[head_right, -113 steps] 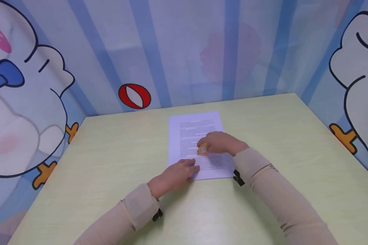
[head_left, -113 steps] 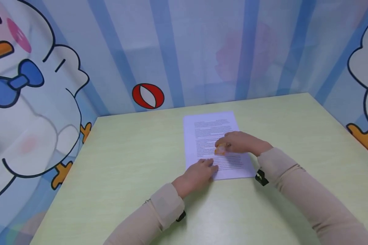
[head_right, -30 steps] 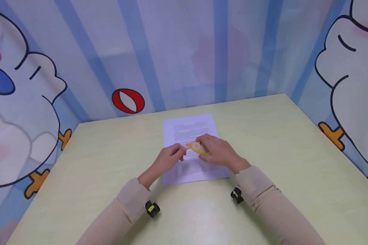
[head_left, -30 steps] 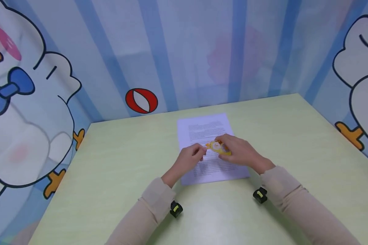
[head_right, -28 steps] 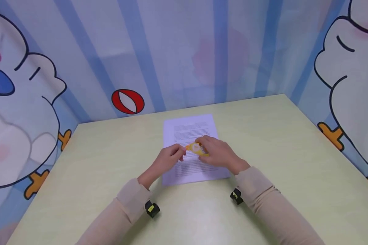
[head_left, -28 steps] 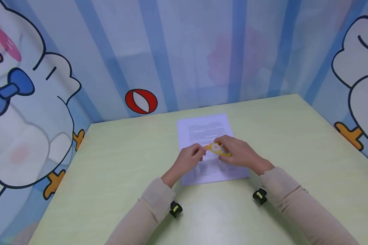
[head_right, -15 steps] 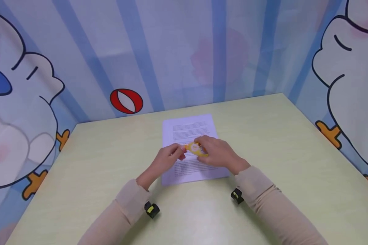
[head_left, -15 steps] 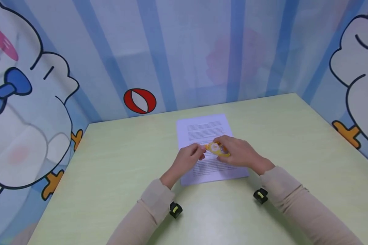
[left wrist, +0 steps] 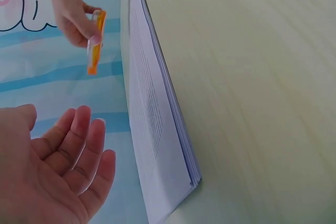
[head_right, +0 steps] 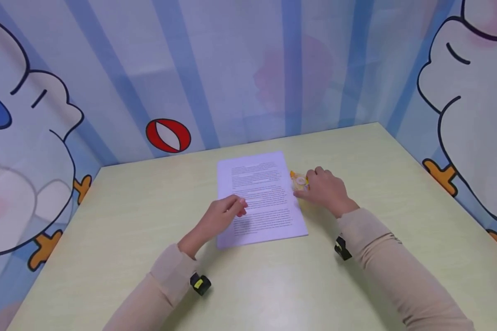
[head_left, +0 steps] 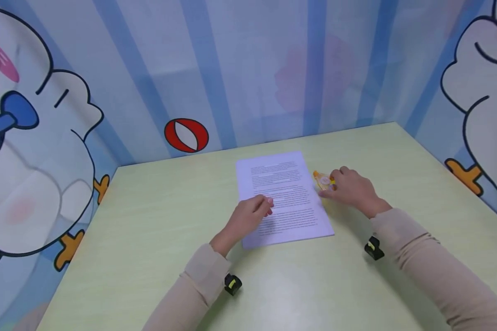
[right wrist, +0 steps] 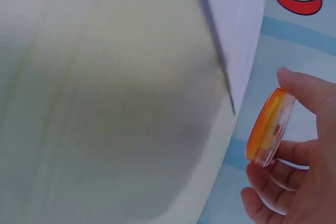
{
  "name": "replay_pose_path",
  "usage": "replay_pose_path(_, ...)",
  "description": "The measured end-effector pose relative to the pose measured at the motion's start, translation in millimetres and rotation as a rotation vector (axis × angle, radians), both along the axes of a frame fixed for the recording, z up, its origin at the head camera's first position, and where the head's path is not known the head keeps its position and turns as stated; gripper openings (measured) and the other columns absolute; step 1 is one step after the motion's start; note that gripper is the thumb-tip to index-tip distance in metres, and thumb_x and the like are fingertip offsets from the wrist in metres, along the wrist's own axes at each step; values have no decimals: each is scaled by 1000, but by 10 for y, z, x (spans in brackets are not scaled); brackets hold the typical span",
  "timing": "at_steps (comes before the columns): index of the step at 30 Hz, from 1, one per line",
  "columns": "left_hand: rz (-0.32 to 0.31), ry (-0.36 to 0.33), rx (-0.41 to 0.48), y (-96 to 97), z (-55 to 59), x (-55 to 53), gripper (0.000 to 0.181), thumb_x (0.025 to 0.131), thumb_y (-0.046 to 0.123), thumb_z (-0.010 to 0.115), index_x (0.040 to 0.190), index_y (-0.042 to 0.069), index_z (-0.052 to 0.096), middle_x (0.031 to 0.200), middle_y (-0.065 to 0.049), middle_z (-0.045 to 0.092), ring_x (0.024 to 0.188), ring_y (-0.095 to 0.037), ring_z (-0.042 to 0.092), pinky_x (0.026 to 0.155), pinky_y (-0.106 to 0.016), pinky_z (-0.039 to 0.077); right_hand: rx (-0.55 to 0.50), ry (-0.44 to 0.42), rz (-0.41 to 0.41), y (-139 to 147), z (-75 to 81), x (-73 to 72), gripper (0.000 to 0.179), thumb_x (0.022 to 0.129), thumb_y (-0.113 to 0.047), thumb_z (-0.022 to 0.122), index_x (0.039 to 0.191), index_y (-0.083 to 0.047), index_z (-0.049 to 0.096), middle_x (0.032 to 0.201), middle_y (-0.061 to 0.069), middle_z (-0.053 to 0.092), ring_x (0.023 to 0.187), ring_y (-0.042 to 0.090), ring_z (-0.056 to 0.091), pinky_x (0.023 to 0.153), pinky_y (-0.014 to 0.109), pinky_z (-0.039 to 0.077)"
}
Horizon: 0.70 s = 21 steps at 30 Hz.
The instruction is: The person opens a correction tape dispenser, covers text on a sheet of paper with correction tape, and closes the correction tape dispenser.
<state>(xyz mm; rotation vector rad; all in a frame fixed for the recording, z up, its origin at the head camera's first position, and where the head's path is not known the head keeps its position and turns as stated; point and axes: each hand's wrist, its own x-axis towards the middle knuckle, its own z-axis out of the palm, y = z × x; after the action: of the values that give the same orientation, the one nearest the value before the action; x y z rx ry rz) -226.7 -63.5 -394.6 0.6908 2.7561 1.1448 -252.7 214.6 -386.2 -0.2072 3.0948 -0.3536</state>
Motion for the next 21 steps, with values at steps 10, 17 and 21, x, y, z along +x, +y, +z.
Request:
replay_pose_path(10,-24,-3,-62,-79,-66,15,37,98,34,40,99,5,62,88,-9,67,72,-14,53,62,-22,39,66,-125,-115,81,-165,28,70,80,-51,58,114,10,50,99,23,53,79,30,51,58,38,44)
replay_pose_path(17,-16,2,-55,-119,-64,51,35,98,33,42,100,5,62,88,-9,67,67,-13,49,57,-21,36,66,-131,-123,96,-221,44,73,81,-49,57,117,12,46,104,26,51,82,34,52,61,43,45)
replay_pose_path(21,-17,0,-67,-139,-67,54,34,98,33,42,101,5,62,89,-8,66,66,-12,48,57,-21,36,48,-149,-130,111,-256,47,78,81,-52,57,121,13,42,105,26,49,81,33,51,58,40,44)
